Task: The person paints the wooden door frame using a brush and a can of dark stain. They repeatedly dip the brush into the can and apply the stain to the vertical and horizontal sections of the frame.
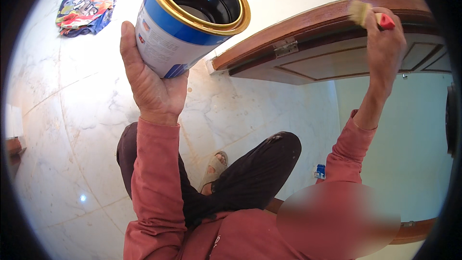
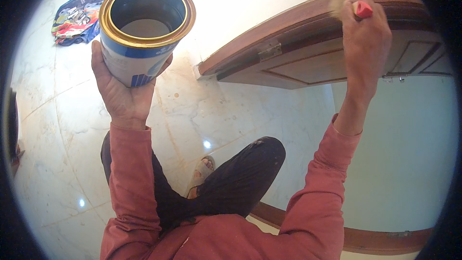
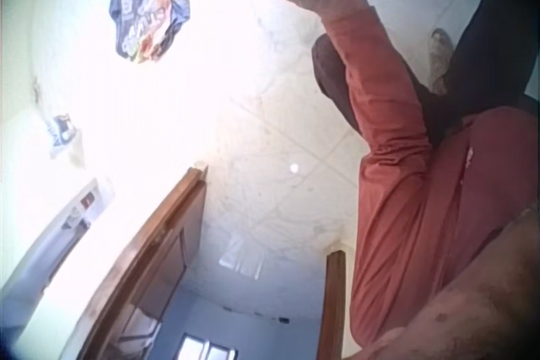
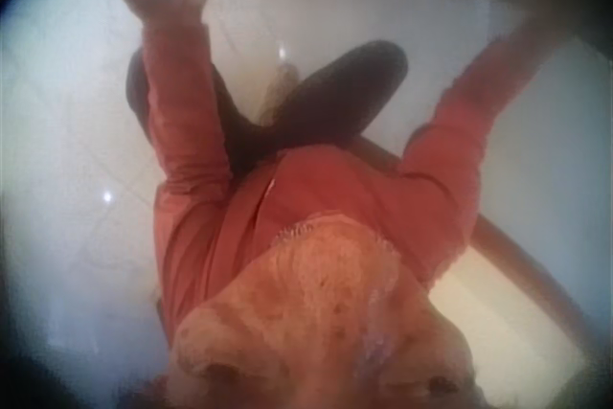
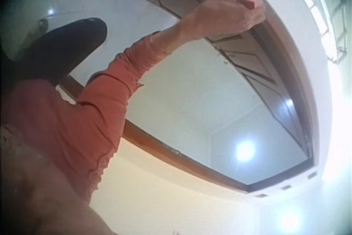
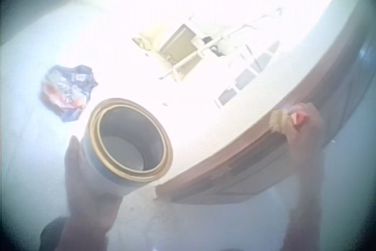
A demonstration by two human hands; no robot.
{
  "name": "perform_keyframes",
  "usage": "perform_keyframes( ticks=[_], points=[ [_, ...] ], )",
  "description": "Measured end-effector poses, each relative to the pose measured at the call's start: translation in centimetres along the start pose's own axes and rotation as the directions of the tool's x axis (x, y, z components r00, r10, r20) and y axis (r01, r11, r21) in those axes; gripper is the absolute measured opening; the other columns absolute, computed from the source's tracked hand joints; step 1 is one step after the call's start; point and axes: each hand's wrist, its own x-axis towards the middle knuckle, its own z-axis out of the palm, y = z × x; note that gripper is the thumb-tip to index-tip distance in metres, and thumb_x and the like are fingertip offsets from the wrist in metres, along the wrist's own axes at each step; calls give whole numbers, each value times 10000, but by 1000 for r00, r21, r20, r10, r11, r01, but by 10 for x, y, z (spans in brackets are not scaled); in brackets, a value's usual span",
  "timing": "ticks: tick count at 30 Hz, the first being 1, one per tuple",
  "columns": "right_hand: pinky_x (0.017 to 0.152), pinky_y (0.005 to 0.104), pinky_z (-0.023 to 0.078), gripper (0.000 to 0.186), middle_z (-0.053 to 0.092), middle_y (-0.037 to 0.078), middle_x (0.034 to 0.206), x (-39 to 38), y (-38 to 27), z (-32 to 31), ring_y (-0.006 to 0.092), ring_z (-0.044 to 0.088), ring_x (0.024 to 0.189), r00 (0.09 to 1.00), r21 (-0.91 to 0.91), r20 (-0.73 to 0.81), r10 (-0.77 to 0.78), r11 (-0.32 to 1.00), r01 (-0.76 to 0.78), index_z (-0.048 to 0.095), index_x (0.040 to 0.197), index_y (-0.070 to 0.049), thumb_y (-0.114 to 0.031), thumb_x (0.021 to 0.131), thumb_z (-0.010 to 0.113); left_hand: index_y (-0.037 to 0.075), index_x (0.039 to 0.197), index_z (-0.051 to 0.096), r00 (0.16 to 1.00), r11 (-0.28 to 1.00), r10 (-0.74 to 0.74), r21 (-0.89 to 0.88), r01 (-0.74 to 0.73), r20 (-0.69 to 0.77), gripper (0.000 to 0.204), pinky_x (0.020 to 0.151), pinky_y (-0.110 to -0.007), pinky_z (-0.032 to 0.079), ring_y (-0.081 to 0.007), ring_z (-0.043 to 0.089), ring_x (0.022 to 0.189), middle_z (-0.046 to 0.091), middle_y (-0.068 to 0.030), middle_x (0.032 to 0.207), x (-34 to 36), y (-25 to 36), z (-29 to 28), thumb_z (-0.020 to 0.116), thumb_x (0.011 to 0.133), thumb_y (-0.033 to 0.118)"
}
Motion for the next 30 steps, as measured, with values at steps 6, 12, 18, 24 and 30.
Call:
perform_keyframes(
  ticks=[6, 12, 18, 24, 30],
  points=[
    [714, 369, 594, 118, 651, 82, 1016, -55, -57, 51, 274, 681, 903, 939, -236, 206, -276, 917, 322, 674, 1025, -97, -127, 912, 689, 152, 1427, 575, 1000, 999, -4, -32, 4, 16, 644, 1098, -454, 470, -224, 615, 1274, 648, -47, 1376, 0, 1, -4, 588, 996, 630],
    [699, 342, 568, 120, 656, 84, 1017, -150, -128, 129, 244, 654, 841, 836, -26, 458, -303, 935, 353, 689, 959, -99, -123, 842, 691, 152, 1413, 586, 1000, 1000, 5, -21, -5, -4, 632, 1094, -446, 475, -222, 620, 1272, 653, -46, 1370, -2, 6, -1, 582, 1001, 631],
    [725, 387, 578, 92, 661, 100, 1020, -207, -160, 175, 286, 680, 896, 800, 174, 519, -301, 954, 245, 681, 926, -95, -129, 844, 707, 137, 1412, 585, 1000, 999, 1, -49, 0, 26, 644, 1099, -437, 476, -225, 617, 1277, 651, -51, 1378, -5, 8, 5, 586, 999, 631],
    [776, 503, 564, 133, 651, 164, 963, -133, -88, 131, 380, 678, 928, 905, 432, 418, -75, 893, -126, 657, 965, -60, -182, 932, 696, 125, 1440, 570, 999, 994, -49, -94, 48, -1, 652, 1118, -440, 467, -231, 610, 1294, 639, -67, 1407, -2, 7, -5, 588, 1007, 612],
    [757, 428, 544, 265, 711, 185, 910, -7, 34, 25, 348, 686, 799, 982, 460, 143, 127, 870, -179, 689, 1009, -12, -275, 1005, 663, 193, 1453, 539, 999, 999, -45, -9, 46, 9, 620, 1005, -540, 519, -265, 613, 1258, 612, -70, 1415, 1, 1, -9, 565, 1010, 626]
  ],
)
